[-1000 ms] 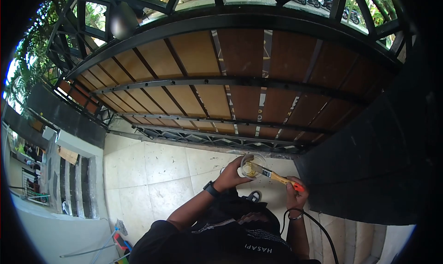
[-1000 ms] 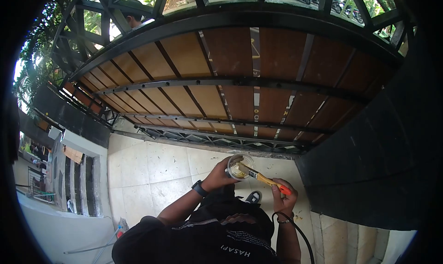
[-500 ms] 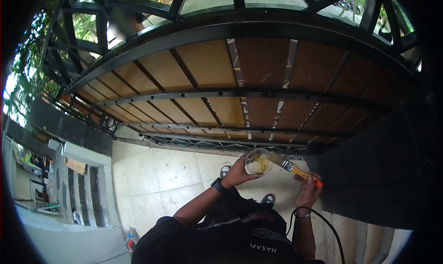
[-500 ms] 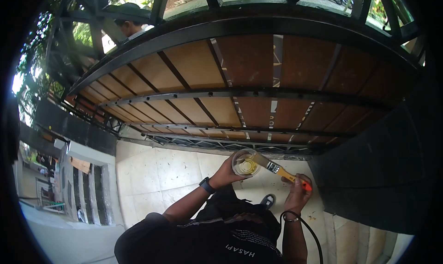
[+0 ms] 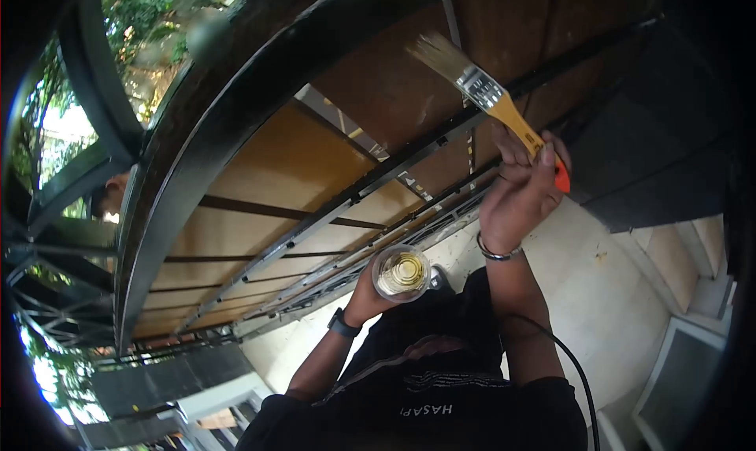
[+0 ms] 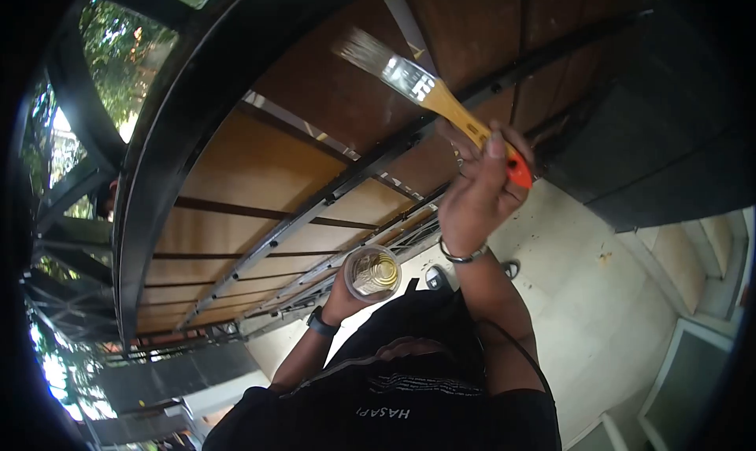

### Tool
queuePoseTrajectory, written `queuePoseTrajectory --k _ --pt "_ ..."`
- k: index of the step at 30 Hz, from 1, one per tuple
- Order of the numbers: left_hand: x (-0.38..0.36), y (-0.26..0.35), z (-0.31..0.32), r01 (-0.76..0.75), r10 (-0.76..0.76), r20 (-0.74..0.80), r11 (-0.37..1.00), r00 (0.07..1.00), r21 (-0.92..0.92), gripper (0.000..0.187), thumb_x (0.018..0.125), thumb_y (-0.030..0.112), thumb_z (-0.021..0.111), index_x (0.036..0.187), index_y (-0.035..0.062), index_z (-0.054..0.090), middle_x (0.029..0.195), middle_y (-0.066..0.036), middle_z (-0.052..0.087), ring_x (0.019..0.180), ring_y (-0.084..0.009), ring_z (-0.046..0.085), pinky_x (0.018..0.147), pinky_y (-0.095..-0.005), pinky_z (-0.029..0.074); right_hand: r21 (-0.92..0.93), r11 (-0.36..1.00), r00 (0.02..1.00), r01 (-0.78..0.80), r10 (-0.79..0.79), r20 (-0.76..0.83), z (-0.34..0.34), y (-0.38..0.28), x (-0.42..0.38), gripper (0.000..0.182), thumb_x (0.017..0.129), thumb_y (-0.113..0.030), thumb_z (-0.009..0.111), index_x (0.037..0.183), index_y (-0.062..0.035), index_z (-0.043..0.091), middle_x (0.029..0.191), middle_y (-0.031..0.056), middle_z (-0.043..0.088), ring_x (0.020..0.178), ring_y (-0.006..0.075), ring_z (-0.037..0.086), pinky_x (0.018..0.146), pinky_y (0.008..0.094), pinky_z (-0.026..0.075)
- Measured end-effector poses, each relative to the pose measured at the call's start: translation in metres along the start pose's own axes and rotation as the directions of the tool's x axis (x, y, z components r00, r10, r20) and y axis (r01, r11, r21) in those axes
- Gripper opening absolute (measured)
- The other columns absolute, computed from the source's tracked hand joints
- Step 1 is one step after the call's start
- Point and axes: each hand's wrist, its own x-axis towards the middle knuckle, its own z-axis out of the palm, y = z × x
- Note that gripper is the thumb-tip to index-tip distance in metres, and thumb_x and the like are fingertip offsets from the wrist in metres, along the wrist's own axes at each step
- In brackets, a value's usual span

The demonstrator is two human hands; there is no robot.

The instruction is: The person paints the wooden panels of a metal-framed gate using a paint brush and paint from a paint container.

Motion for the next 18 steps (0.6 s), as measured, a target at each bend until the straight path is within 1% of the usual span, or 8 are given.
queuePoseTrajectory --k 2,4,5,7,11,14,16,18 --pt "-0.003 -0.002 -0.012 0.020 -0.020 -0.007 1.000 1.000 0.014 0.089 0.063 0.015 0.093 0.136 0.0030 0.044 0.131 -0.012 0.057 0.121 -0.0223 0.057 0.103 -0.0382 0.046 0.000 0.999 0.998 0.043 -0.043 -0.046 0.021 0.011 -0.005 0.031 0.103 -0.019 0.047 0.121 0.0058 0.042 0.102 0.0328 0.065 0.094 0.0379 0.070 0.092 0.0422 0.056" --pt "-0.001 -0.006 -0.020 0.025 -0.024 0.015 0.999 1.000 -0.046 0.088 0.064 0.014 0.092 0.136 0.0032 0.044 0.131 -0.011 0.057 0.121 -0.0214 0.057 0.103 -0.0373 0.046 0.079 0.997 0.994 0.025 -0.016 -0.112 0.030 0.024 -0.007 0.029 0.098 -0.015 0.057 0.115 0.0074 0.049 0.105 0.0188 0.061 0.087 0.0376 0.071 0.085 0.0420 0.059" --pt "0.000 -0.010 -0.023 0.046 -0.045 0.030 0.998 0.999 -0.039 0.086 0.065 0.013 0.092 0.136 0.0033 0.045 0.130 -0.011 0.058 0.120 -0.0207 0.057 0.103 -0.0363 0.047 0.078 0.996 0.992 0.037 -0.028 -0.122 0.029 0.034 -0.007 0.029 0.098 -0.015 0.057 0.115 0.0074 0.049 0.105 0.0188 0.061 0.087 0.0376 0.071 0.085 0.0420 0.059" --pt "0.001 -0.013 -0.026 0.050 -0.047 0.050 0.998 0.998 -0.045 0.086 0.064 0.013 0.092 0.135 0.0033 0.045 0.129 -0.011 0.058 0.119 -0.0206 0.057 0.102 -0.0361 0.047 -0.069 0.992 0.987 0.103 -0.111 -0.120 0.020 0.055 -0.013 0.025 0.098 -0.013 0.058 0.111 0.0076 0.053 0.104 0.0173 0.063 0.088 0.0312 0.071 0.083 0.0365 0.058" --pt "0.004 -0.013 -0.032 0.037 -0.035 0.083 0.999 0.996 -0.018 0.083 0.065 0.014 0.092 0.134 0.0024 0.047 0.128 -0.012 0.060 0.118 -0.0214 0.059 0.102 -0.0362 0.047 -0.219 0.972 0.960 0.086 -0.140 -0.242 -0.009 0.062 -0.030 0.020 0.098 -0.010 0.058 0.106 0.0079 0.058 0.100 0.0147 0.065 0.082 0.0202 0.070 0.078 0.0276 0.056" --pt "0.009 -0.011 -0.036 0.013 -0.017 0.122 0.999 0.992 0.032 0.083 0.065 0.015 0.092 0.134 0.0018 0.047 0.127 -0.013 0.061 0.117 -0.0231 0.060 0.103 -0.0367 0.047 -0.376 0.917 0.937 0.132 -0.239 -0.254 -0.036 0.057 -0.039 0.019 0.098 -0.009 0.058 0.105 0.0081 0.057 0.101 0.0154 0.064 0.081 0.0212 0.070 0.076 0.0277 0.056" --pt "0.008 -0.014 -0.037 0.005 -0.009 0.116 0.999 0.993 0.037 0.082 0.064 0.013 0.092 0.132 0.0019 0.048 0.125 -0.011 0.061 0.114 -0.0209 0.060 0.099 -0.0358 0.049 -0.331 0.916 0.922 0.225 -0.309 -0.231 -0.021 0.041 -0.032 0.019 0.097 -0.009 0.059 0.105 0.0077 0.057 0.099 0.0152 0.064 0.082 0.0218 0.070 0.073 0.0283 0.056" --pt "0.006 -0.021 -0.036 0.002 -0.008 0.127 0.999 0.992 0.042 0.083 0.064 0.013 0.092 0.133 0.0019 0.048 0.125 -0.011 0.061 0.114 -0.0210 0.061 0.099 -0.0359 0.049 -0.111 0.968 0.911 0.226 -0.251 -0.327 0.010 0.025 -0.020 0.020 0.096 -0.010 0.061 0.105 0.0074 0.057 0.095 0.0131 0.064 0.078 0.0202 0.069 0.073 0.0278 0.055"
